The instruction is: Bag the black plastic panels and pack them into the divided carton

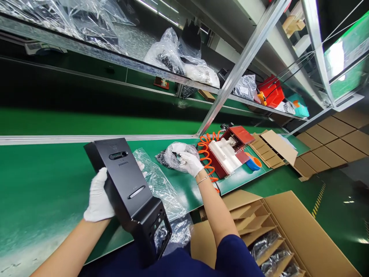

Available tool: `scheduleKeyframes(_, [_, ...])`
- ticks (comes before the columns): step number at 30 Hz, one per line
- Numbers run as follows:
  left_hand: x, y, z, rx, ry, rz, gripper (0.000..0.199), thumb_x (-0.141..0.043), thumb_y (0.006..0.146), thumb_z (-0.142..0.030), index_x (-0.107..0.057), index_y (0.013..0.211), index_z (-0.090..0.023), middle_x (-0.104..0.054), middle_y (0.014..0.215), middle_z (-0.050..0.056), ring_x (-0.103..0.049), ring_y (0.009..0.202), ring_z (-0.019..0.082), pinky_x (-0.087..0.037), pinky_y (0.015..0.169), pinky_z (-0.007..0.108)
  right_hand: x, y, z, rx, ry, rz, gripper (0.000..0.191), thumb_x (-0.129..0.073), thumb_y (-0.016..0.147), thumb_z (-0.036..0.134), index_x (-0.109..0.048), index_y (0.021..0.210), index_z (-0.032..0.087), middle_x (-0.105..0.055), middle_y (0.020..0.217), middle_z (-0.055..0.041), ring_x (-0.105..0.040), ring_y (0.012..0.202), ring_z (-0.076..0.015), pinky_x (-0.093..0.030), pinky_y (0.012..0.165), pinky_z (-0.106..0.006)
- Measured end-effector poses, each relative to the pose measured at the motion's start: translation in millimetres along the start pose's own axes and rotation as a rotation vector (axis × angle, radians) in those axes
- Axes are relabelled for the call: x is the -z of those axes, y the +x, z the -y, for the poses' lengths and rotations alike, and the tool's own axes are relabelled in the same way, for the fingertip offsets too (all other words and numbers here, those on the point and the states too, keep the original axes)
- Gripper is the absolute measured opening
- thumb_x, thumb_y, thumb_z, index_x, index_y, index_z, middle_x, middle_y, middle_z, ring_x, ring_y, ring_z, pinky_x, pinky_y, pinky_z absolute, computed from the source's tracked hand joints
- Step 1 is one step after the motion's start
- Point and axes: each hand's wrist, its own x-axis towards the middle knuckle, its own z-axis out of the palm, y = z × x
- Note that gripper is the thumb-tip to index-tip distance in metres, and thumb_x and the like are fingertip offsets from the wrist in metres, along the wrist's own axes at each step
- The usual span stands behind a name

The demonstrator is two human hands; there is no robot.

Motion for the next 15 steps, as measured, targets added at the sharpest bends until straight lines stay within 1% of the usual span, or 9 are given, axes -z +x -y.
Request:
scheduleKeyframes(2, [1.4, 0, -1, 0.022, -0.01, 0.011, 0.063, -0.08, 0.06, -0.048, -0.075, 0.115, -0.019, -0.081, 0.103, 0.017, -0.077, 0.08, 0.034, -0.067, 0.065, 0.049, -3, 0, -1, -0.019, 0.018, 0.019, 0.007, -0.061, 0.088, 0.019, -0.067, 0.09, 0.022, -0.044, 0.058, 0.0061, -0.04, 0.055, -0.0133, -0.05, 0.061, -0.028])
scheduleKeyframes(4, [2.4, 0, -3, 0.022, -0.023, -0.002, 0.06, -0.077, 0.064, -0.048, -0.074, 0.116, -0.019, -0.081, 0.104, 0.017, -0.077, 0.08, 0.034, -0.067, 0.064, 0.048, -5, 0, -3, -0.027, 0.043, 0.039, 0.01, -0.065, 0.084, 0.014, -0.068, 0.091, 0.021, -0.049, 0.062, 0.0052, -0.042, 0.057, -0.0123, -0.052, 0.066, -0.028])
scheduleKeyframes(6, [2.7, -1, -4, 0.016, -0.035, -0.013, 0.058, -0.075, 0.066, -0.046, -0.074, 0.117, -0.018, -0.081, 0.103, 0.016, -0.077, 0.079, 0.033, -0.068, 0.064, 0.047, -6, 0, -6, -0.038, 0.062, 0.055, 0.014, -0.069, 0.081, 0.014, -0.069, 0.094, 0.02, -0.052, 0.065, 0.005, -0.041, 0.057, -0.0114, -0.052, 0.065, -0.028])
scheduleKeyframes(8, [2.6, -1, -4, 0.008, -0.042, -0.006, 0.059, -0.076, 0.065, -0.047, -0.074, 0.116, -0.017, -0.081, 0.102, 0.017, -0.077, 0.078, 0.033, -0.068, 0.063, 0.047, -7, 1, -9, -0.052, 0.08, 0.069, 0.017, -0.07, 0.081, 0.015, -0.068, 0.097, 0.019, -0.05, 0.063, 0.0059, -0.038, 0.054, -0.0111, -0.052, 0.063, -0.028])
scheduleKeyframes(10, [2.6, -1, -3, -0.001, -0.039, 0.017, 0.061, -0.079, 0.063, -0.048, -0.074, 0.114, -0.016, -0.081, 0.101, 0.018, -0.077, 0.078, 0.034, -0.067, 0.062, 0.048, -9, 1, -10, -0.06, 0.103, 0.086, 0.017, -0.068, 0.081, 0.016, -0.067, 0.097, 0.019, -0.048, 0.06, 0.0067, -0.037, 0.054, -0.0114, -0.054, 0.064, -0.029])
scheduleKeyframes(12, [3.0, 0, -3, -0.005, -0.037, 0.036, 0.06, -0.08, 0.063, -0.048, -0.074, 0.114, -0.015, -0.081, 0.101, 0.019, -0.077, 0.078, 0.034, -0.068, 0.063, 0.047, -11, 1, -9, -0.061, 0.128, 0.108, 0.016, -0.063, 0.081, 0.014, -0.066, 0.096, 0.019, -0.048, 0.061, 0.0063, -0.04, 0.055, -0.0121, -0.056, 0.069, -0.032])
scheduleKeyframes(15, [4.8, 1, -2, 0.001, -0.062, 0.047, 0.06, -0.079, 0.065, -0.046, -0.073, 0.117, -0.015, -0.081, 0.1, 0.019, -0.077, 0.078, 0.035, -0.068, 0.064, 0.048, -15, -5, -1, -0.062, 0.157, 0.143, 0.022, -0.057, 0.08, 0.012, -0.066, 0.098, 0.019, -0.051, 0.067, 0.004, -0.045, 0.06, -0.0134, -0.059, 0.078, -0.036])
